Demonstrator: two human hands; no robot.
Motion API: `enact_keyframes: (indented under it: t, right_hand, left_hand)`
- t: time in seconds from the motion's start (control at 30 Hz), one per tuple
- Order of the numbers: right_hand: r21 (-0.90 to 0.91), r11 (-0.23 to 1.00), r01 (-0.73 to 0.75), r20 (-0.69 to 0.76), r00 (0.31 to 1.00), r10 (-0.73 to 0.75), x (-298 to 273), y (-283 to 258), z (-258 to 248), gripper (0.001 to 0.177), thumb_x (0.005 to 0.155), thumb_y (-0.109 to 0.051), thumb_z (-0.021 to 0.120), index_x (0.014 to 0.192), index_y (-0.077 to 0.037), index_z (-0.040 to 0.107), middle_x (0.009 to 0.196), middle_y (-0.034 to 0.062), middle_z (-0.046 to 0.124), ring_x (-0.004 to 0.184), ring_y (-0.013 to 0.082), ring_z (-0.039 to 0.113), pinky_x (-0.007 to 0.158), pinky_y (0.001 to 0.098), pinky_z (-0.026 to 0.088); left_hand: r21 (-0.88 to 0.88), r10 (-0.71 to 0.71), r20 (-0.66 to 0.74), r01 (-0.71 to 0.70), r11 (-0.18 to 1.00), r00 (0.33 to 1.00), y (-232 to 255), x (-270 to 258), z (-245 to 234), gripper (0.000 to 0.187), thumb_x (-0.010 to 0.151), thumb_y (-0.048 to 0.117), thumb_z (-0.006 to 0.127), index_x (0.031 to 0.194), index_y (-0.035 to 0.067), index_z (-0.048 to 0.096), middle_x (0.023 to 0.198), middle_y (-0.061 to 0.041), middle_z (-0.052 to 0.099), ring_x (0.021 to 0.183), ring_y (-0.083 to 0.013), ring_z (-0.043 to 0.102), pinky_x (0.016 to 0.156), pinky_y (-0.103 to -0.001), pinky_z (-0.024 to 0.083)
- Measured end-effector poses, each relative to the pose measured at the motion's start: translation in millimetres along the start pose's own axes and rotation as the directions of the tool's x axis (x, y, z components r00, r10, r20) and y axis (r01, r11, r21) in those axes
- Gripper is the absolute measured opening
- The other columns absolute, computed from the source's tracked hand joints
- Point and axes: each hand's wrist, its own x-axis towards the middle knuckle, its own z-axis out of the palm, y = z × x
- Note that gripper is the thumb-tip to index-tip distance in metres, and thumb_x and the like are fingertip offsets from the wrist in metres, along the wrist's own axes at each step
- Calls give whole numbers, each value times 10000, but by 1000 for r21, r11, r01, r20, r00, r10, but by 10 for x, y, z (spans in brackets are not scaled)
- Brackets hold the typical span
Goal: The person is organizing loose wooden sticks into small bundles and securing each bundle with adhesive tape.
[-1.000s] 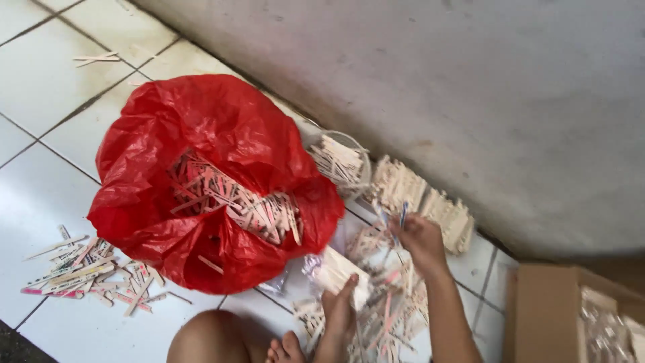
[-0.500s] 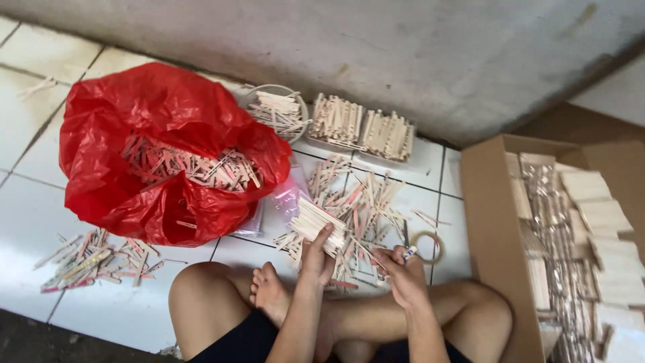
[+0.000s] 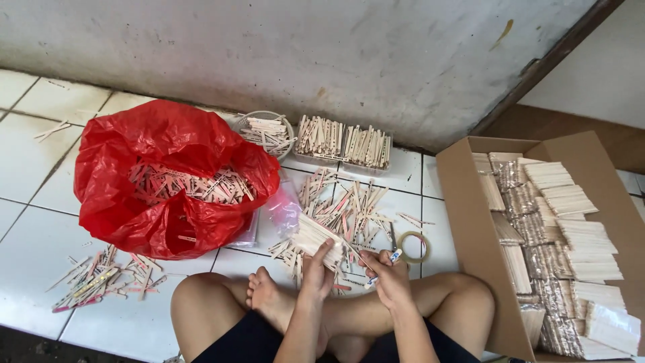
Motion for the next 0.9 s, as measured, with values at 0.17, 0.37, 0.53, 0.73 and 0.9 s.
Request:
enact_keyframes:
  t: [0.17, 0.37, 0.53, 0.73, 0.9]
  right_hand:
    - [-67, 997, 25, 4, 1000, -25, -95, -129, 238, 445, 862, 92, 697, 701, -128, 344, 936, 246, 760, 819, 267, 761, 430, 225, 354]
    - [-193, 978, 82, 6, 997, -83, -221, -91, 46, 393, 852, 7, 720, 625, -90, 415, 1000, 214, 781, 620, 104, 542, 453, 199, 332]
    - [-270, 946, 181, 37, 983, -178, -190, 49, 78, 516, 783, 90, 774, 556, -98, 350, 972, 156, 772, 623, 104, 565, 530, 224, 441]
    - [-475, 880, 23, -67, 996, -62, -205, 39, 181, 185, 1008, -267, 607, 966, -151, 469, 698, 12, 457, 641, 83, 412, 537, 222, 277]
    - [-651, 745, 146, 105, 989, -102, -392, 79, -72, 260, 1028, -89, 489, 1134, 8, 706, 576, 57, 540, 502, 128, 458, 472, 264, 403]
  left_hand:
    - [179, -114, 1, 112, 977, 993, 23, -158, 20, 296, 845, 12, 708, 1118, -92, 655, 906, -219, 709, 678, -279, 664, 497, -350, 513]
    - [-71, -131, 20, 132, 989, 991, -109, -51, -241, 342, 883, 14, 675, 1207, -72, 606, 972, -145, 688, 764, -193, 657, 673, -280, 541]
    - [107, -198, -70, 205, 973, 978, -119, -198, -142, 449, 826, 142, 738, 1222, -27, 613, 946, -169, 686, 724, -258, 670, 432, -333, 485]
    - [64, -191, -159, 203, 977, 969, -143, -226, -63, 227, 853, 55, 799, 1040, -10, 688, 918, -166, 763, 754, -265, 763, 633, -404, 620]
    - [20, -118, -142, 122, 992, 983, -336, 127, -470, 365, 1004, 203, 672, 1249, -62, 620, 1245, -237, 689, 1104, -327, 700, 933, -438, 579]
